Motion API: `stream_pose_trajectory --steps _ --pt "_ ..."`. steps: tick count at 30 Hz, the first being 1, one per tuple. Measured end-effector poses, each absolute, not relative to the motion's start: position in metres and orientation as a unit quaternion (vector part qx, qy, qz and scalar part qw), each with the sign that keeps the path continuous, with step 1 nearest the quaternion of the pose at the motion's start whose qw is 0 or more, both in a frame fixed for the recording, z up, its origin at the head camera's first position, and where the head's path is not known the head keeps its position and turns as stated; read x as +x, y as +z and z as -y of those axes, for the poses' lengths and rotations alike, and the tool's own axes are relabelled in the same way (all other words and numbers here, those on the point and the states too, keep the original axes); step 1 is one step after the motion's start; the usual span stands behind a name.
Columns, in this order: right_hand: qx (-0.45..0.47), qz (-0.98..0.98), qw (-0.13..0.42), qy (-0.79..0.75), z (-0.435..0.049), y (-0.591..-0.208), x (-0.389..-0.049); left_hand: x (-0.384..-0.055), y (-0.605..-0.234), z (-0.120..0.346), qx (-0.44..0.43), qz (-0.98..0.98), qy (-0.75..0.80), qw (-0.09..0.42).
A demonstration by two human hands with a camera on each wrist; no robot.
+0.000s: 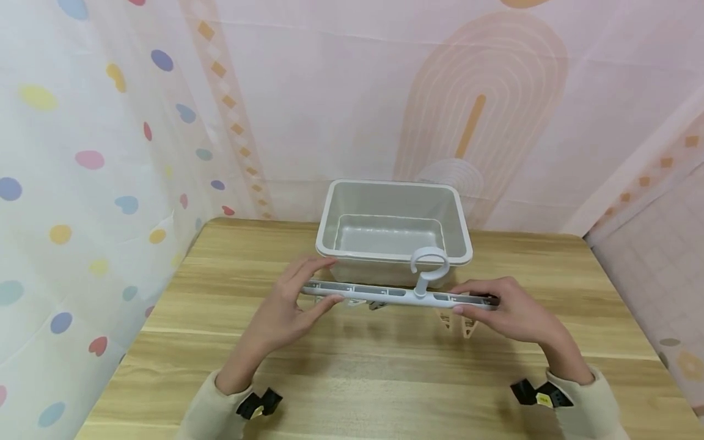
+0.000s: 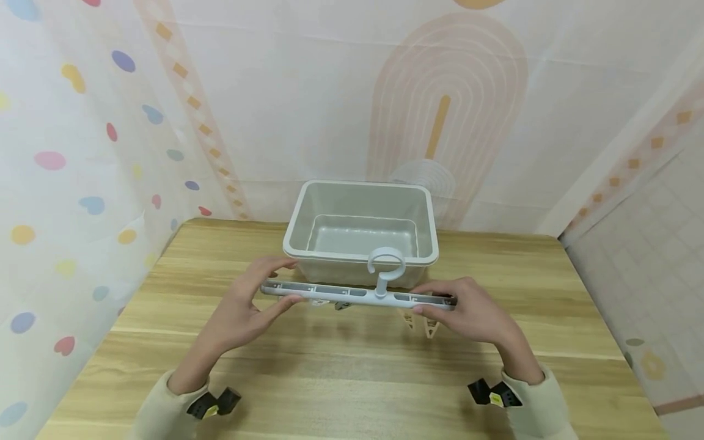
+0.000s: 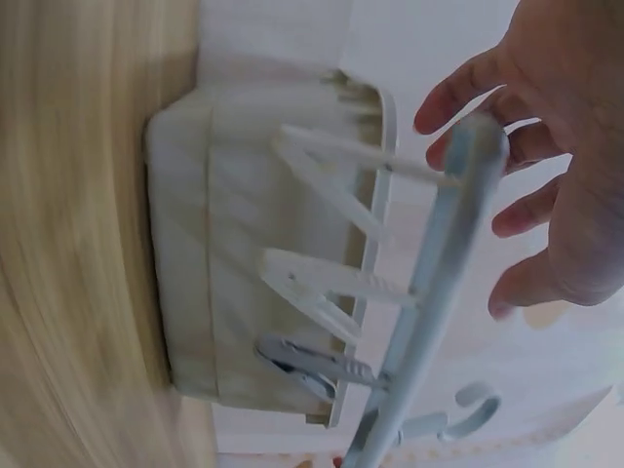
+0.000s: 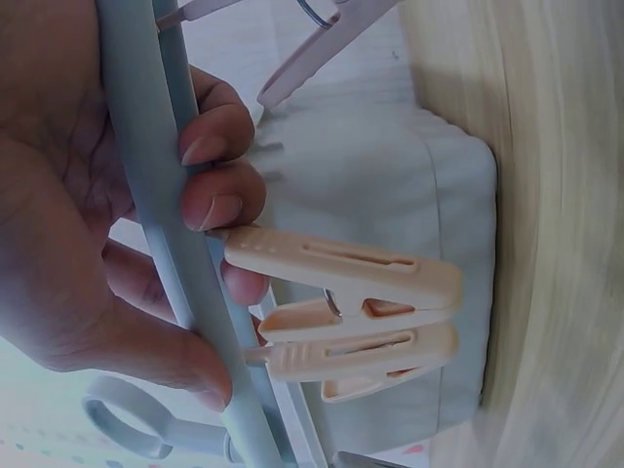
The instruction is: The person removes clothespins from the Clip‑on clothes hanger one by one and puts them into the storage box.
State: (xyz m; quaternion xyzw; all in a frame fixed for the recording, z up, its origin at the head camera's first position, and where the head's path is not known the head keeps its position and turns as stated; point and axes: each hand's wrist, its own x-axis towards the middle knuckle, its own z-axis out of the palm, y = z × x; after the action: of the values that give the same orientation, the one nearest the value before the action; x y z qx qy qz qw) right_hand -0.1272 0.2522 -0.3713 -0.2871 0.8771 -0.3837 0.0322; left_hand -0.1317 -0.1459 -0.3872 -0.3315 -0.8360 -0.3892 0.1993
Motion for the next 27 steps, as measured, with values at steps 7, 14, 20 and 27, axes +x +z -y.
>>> stream_pose_trajectory --steps 7,14,20,27 --pt "-0.290 -0.876 0.017 -0.385 -0.262 -0.368 -0.124 -0.131 -0.395 0.158 -0.292 0.844 -0.425 0.148" --pt "-0.271 -0.885 0.016 -0.378 -0.271 -0.367 -0.121 -0.134 -0.406 0.159 -0.273 0.828 -0.482 0.088" --pt "-0.263 -0.887 0.018 -0.379 -0.278 -0.368 -0.119 -0.134 -0.418 0.156 -0.262 0.819 -0.509 0.039" --pt "-0.250 -0.881 0.026 -0.400 -0.285 -0.365 -0.112 -0.130 -0.424 0.142 -0.266 0.814 -0.515 0.020"
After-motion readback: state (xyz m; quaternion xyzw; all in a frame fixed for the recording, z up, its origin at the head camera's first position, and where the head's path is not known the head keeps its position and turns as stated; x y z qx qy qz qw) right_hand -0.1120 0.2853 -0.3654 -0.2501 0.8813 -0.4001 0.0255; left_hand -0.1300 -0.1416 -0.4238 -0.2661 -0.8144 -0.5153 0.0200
